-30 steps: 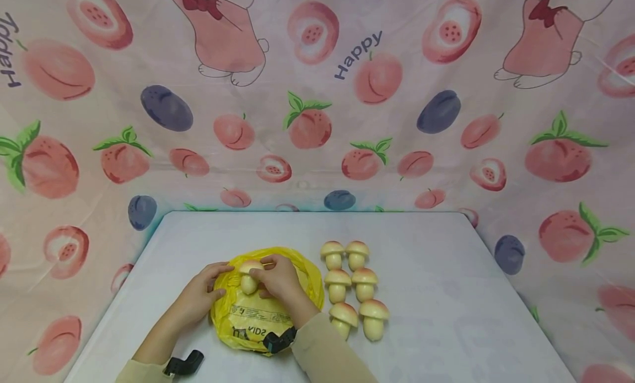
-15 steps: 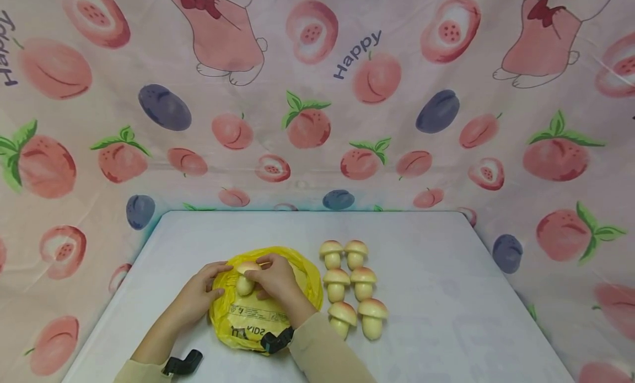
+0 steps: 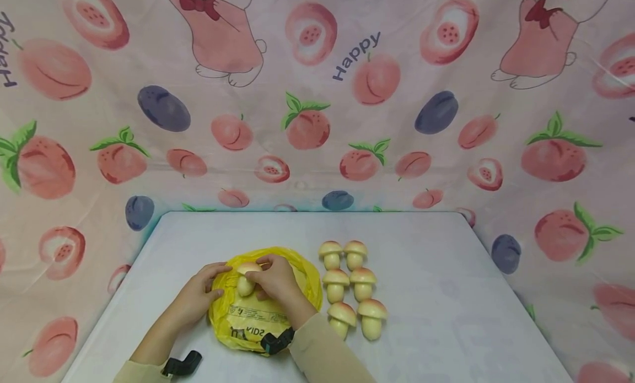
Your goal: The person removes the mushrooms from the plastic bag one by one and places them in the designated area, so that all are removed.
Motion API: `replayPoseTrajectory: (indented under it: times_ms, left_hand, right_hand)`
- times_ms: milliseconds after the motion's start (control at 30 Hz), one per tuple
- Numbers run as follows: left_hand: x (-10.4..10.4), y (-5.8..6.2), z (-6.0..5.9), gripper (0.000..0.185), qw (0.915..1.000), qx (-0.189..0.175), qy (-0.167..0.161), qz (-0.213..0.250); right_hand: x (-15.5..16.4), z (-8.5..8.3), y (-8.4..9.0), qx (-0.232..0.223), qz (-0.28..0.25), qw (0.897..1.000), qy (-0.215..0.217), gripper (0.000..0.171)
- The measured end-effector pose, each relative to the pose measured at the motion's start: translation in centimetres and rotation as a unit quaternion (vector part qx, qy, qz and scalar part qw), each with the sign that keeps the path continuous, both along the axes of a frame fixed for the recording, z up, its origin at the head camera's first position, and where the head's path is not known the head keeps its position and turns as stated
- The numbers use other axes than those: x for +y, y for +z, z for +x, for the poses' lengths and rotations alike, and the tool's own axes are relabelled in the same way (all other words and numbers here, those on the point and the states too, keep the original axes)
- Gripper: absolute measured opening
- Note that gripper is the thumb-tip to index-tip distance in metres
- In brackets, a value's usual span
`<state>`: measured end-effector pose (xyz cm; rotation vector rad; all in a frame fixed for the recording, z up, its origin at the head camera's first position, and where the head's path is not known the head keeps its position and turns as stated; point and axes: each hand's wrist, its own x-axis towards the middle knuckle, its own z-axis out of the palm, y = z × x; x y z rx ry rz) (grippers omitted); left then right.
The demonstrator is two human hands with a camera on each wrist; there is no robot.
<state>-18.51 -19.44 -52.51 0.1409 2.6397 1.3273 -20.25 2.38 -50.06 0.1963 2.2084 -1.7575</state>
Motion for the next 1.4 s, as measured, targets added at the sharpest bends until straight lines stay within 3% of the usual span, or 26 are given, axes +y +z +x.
replayPoseTrajectory:
  times_ms: [400, 667, 1000, 1400]
  left_hand:
    - [0.1, 0.2, 0.2, 0.05, 1.0, -0.004, 0.005, -0.007]
    - [0.1, 0.3, 0.3, 0.051, 0.9999, 0.001, 0.002, -0.014]
    - [0.2, 0.4, 0.3, 0.05, 0.9999, -0.007, 0.005, -0.013]
    - [0.2, 0.3, 0.3, 0.051, 0.9999, -0.006, 0.006, -0.012]
  right_hand:
    - [1.4, 0.3, 1.1, 0.017, -0.011, 1.0, 0.016, 0.045]
    - [3.6, 0.5, 2.3, 0.03, -0.036, 0.998, 0.053, 0.047]
    - [6.4, 0.8, 3.5, 0.04, -0.038, 0.997, 0.062, 0.048]
    - [9.8, 1.4, 5.1, 0.047, 0.007, 0.998, 0.05, 0.047]
